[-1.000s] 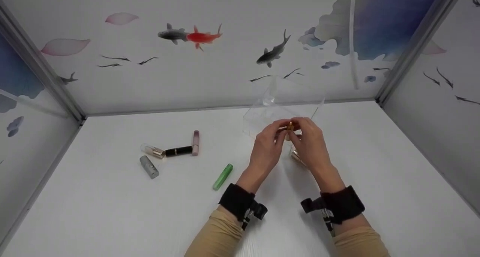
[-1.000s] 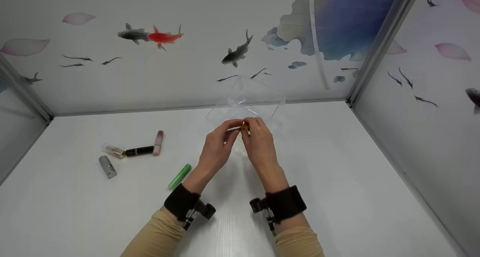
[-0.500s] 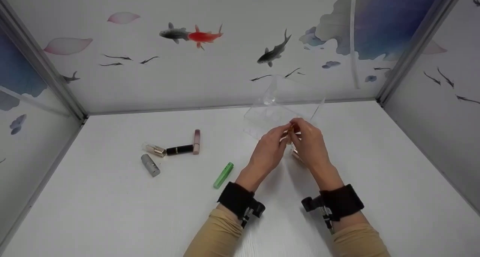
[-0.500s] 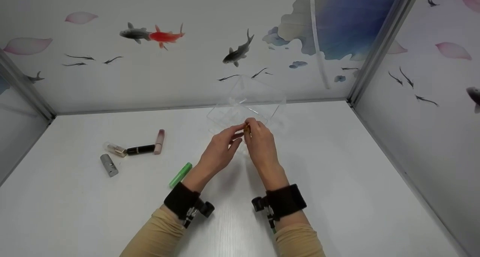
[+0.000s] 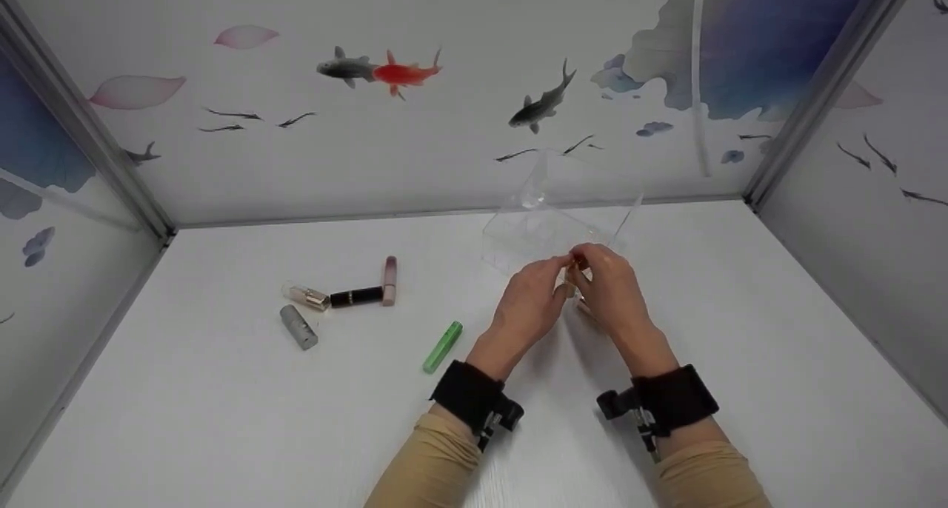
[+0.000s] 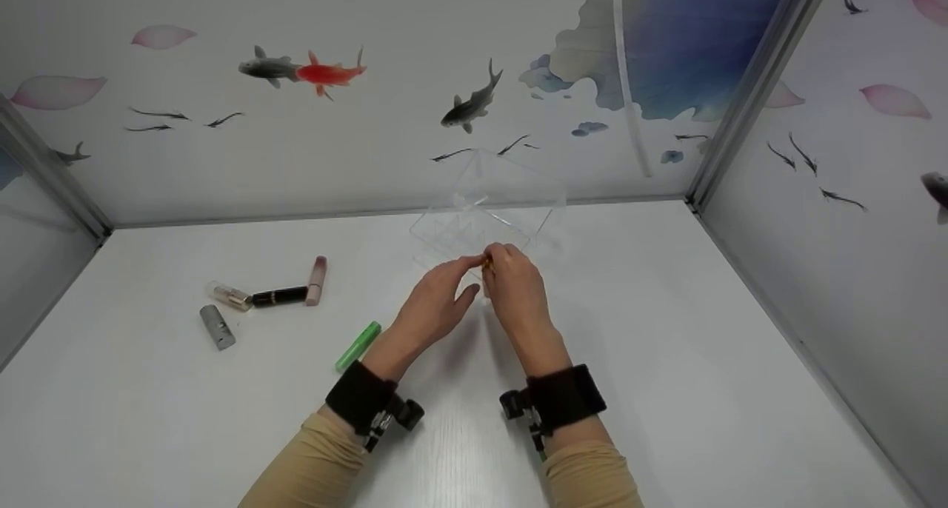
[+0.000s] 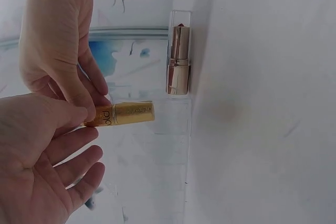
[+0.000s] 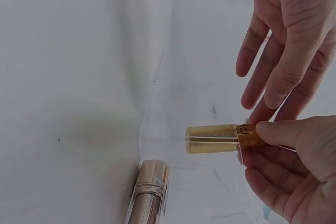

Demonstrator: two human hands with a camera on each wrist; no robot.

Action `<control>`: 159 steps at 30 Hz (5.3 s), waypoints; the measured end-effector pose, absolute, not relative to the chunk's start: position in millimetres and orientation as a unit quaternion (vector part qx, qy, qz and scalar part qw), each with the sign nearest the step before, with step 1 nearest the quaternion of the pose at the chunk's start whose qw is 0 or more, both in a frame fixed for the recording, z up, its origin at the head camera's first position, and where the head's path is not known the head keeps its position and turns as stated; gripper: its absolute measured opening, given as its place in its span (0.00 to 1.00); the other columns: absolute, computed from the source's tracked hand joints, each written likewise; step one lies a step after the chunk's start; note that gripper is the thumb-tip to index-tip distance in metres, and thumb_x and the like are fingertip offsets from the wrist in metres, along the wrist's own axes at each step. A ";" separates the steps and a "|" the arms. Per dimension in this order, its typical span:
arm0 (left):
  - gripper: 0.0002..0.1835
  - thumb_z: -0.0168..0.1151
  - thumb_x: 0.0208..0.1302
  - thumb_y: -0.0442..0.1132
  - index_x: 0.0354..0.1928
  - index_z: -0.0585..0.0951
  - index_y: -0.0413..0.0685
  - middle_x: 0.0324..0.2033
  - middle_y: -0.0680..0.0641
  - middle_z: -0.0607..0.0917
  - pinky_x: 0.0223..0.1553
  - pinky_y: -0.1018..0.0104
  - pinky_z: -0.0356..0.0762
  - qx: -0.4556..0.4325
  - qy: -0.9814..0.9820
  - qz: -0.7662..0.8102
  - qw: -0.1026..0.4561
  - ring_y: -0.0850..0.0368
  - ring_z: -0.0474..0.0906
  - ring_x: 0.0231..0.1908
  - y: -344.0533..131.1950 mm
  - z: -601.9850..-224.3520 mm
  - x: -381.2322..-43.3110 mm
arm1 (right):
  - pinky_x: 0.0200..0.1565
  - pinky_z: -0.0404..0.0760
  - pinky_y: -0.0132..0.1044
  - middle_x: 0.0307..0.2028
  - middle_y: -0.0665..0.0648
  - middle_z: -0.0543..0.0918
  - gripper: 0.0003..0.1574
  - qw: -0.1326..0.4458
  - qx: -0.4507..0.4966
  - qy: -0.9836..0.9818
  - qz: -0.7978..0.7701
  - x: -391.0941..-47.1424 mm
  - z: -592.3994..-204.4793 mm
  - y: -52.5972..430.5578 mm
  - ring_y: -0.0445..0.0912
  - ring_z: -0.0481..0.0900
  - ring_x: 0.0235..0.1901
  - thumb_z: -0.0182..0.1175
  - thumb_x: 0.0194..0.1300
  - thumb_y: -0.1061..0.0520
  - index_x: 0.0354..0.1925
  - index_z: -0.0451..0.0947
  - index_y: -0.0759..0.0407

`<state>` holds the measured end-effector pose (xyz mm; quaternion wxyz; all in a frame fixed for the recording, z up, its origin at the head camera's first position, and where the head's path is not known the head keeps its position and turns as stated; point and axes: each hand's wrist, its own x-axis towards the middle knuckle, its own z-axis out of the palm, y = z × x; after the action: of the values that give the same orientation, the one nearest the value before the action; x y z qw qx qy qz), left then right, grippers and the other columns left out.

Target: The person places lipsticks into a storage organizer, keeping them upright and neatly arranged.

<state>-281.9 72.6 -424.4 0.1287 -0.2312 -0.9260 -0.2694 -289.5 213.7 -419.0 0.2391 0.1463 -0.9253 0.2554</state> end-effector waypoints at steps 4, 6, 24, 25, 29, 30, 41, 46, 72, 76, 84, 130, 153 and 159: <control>0.20 0.61 0.71 0.40 0.63 0.76 0.49 0.57 0.49 0.84 0.60 0.64 0.79 -0.237 -0.928 -0.250 0.144 0.56 0.80 0.59 73.1 -425.8 -282.8 | 0.46 0.83 0.49 0.39 0.63 0.87 0.09 0.233 0.140 -0.933 0.236 -289.8 -419.3 214.0 0.57 0.83 0.42 0.66 0.64 0.64 0.43 0.81 0.65; 0.18 0.61 0.70 0.39 0.60 0.78 0.49 0.52 0.50 0.86 0.57 0.63 0.80 -0.244 -0.926 -0.239 0.163 0.56 0.82 0.56 73.3 -426.8 -283.1 | 0.46 0.82 0.50 0.38 0.62 0.88 0.08 0.236 0.136 -0.936 0.223 -290.4 -419.5 213.9 0.58 0.82 0.42 0.67 0.63 0.64 0.41 0.82 0.65; 0.17 0.55 0.75 0.46 0.62 0.76 0.54 0.58 0.57 0.84 0.67 0.54 0.72 -0.250 -0.948 -0.097 0.170 0.57 0.72 0.68 76.1 -435.1 -282.6 | 0.41 0.84 0.50 0.36 0.62 0.89 0.06 0.198 0.111 -0.955 0.191 -292.8 -423.8 214.0 0.58 0.81 0.39 0.66 0.64 0.63 0.38 0.84 0.66; 0.17 0.55 0.75 0.46 0.62 0.75 0.54 0.58 0.57 0.84 0.67 0.54 0.72 -0.251 -0.948 -0.094 0.169 0.56 0.71 0.69 76.1 -435.6 -282.8 | 0.41 0.84 0.50 0.36 0.62 0.89 0.06 0.195 0.112 -0.956 0.190 -293.1 -423.6 214.1 0.58 0.81 0.39 0.65 0.64 0.63 0.38 0.84 0.66; 0.19 0.56 0.74 0.47 0.63 0.75 0.54 0.60 0.56 0.83 0.68 0.53 0.70 -0.252 -0.950 -0.084 0.165 0.56 0.70 0.70 76.5 -435.9 -282.5 | 0.41 0.83 0.51 0.36 0.63 0.89 0.06 0.190 0.114 -0.957 0.185 -293.0 -422.8 215.0 0.58 0.81 0.39 0.65 0.65 0.64 0.39 0.83 0.66; 0.19 0.56 0.74 0.47 0.63 0.75 0.53 0.60 0.56 0.83 0.68 0.53 0.70 -0.253 -0.950 -0.082 0.166 0.56 0.70 0.70 76.6 -436.5 -282.6 | 0.41 0.83 0.51 0.36 0.63 0.88 0.06 0.189 0.115 -0.958 0.184 -292.9 -422.6 215.3 0.58 0.81 0.39 0.65 0.65 0.64 0.39 0.83 0.66; 0.13 0.55 0.75 0.45 0.57 0.75 0.54 0.56 0.56 0.83 0.64 0.56 0.75 -0.264 -0.941 -0.097 0.187 0.56 0.73 0.67 76.5 -435.6 -280.2 | 0.46 0.83 0.52 0.40 0.64 0.88 0.08 0.173 0.126 -0.961 0.177 -289.3 -415.0 218.7 0.60 0.82 0.44 0.65 0.65 0.63 0.42 0.83 0.67; 0.15 0.57 0.73 0.43 0.59 0.75 0.54 0.56 0.56 0.82 0.61 0.59 0.76 -0.273 -0.932 -0.110 0.214 0.58 0.75 0.65 78.0 -431.7 -276.7 | 0.46 0.83 0.53 0.43 0.65 0.87 0.10 0.172 0.127 -0.960 0.179 -282.2 -402.0 225.5 0.61 0.83 0.45 0.65 0.64 0.65 0.45 0.83 0.66; 0.19 0.61 0.70 0.40 0.60 0.77 0.46 0.58 0.48 0.81 0.55 0.67 0.81 -0.324 -0.934 -0.147 0.046 0.55 0.80 0.57 88.7 -439.1 -261.1 | 0.43 0.81 0.50 0.37 0.65 0.85 0.16 -0.071 0.127 -0.972 0.183 -285.1 -424.7 257.2 0.55 0.81 0.37 0.64 0.64 0.61 0.49 0.78 0.69; 0.22 0.62 0.69 0.40 0.63 0.75 0.43 0.61 0.47 0.78 0.58 0.67 0.79 -0.346 -0.928 -0.131 0.043 0.56 0.78 0.60 89.1 -440.4 -260.0 | 0.41 0.80 0.48 0.35 0.63 0.84 0.14 -0.061 0.132 -0.974 0.175 -285.8 -429.0 256.9 0.52 0.79 0.35 0.64 0.63 0.65 0.47 0.79 0.69; 0.32 0.61 0.71 0.42 0.73 0.65 0.42 0.71 0.46 0.69 0.65 0.69 0.74 -0.332 -0.937 -0.109 -0.022 0.56 0.72 0.68 93.6 -444.0 -256.0 | 0.41 0.80 0.49 0.34 0.64 0.82 0.09 -0.067 0.140 -0.978 0.140 -283.5 -434.6 254.5 0.53 0.78 0.35 0.60 0.66 0.66 0.45 0.77 0.69; 0.15 0.67 0.65 0.43 0.53 0.81 0.51 0.48 0.51 0.85 0.48 0.78 0.82 -0.215 -0.763 -0.590 0.152 0.63 0.83 0.51 66.8 -393.6 -267.7 | 0.52 0.85 0.48 0.51 0.59 0.86 0.21 0.125 0.219 -0.904 0.344 -255.6 -371.9 238.5 0.51 0.85 0.51 0.63 0.67 0.65 0.58 0.77 0.61; 0.08 0.66 0.65 0.36 0.46 0.85 0.48 0.51 0.50 0.81 0.51 0.83 0.78 -0.207 -0.783 -0.536 0.239 0.60 0.81 0.53 65.8 -400.7 -280.9 | 0.48 0.87 0.45 0.52 0.62 0.81 0.27 0.259 0.199 -0.881 0.342 -273.6 -396.6 203.9 0.53 0.84 0.50 0.62 0.67 0.66 0.63 0.70 0.63; 0.08 0.64 0.67 0.36 0.47 0.85 0.49 0.49 0.50 0.78 0.52 0.81 0.79 -0.189 -0.800 -0.519 0.235 0.60 0.80 0.53 67.8 -406.3 -283.1 | 0.48 0.87 0.44 0.53 0.64 0.79 0.25 0.269 0.199 -0.884 0.325 -278.4 -404.2 202.6 0.54 0.84 0.50 0.60 0.68 0.67 0.62 0.68 0.65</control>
<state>-283.1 67.8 -406.3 0.2350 -0.1888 -0.7996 -0.5194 -278.4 202.6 -404.2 0.2691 0.1989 -0.8845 0.3252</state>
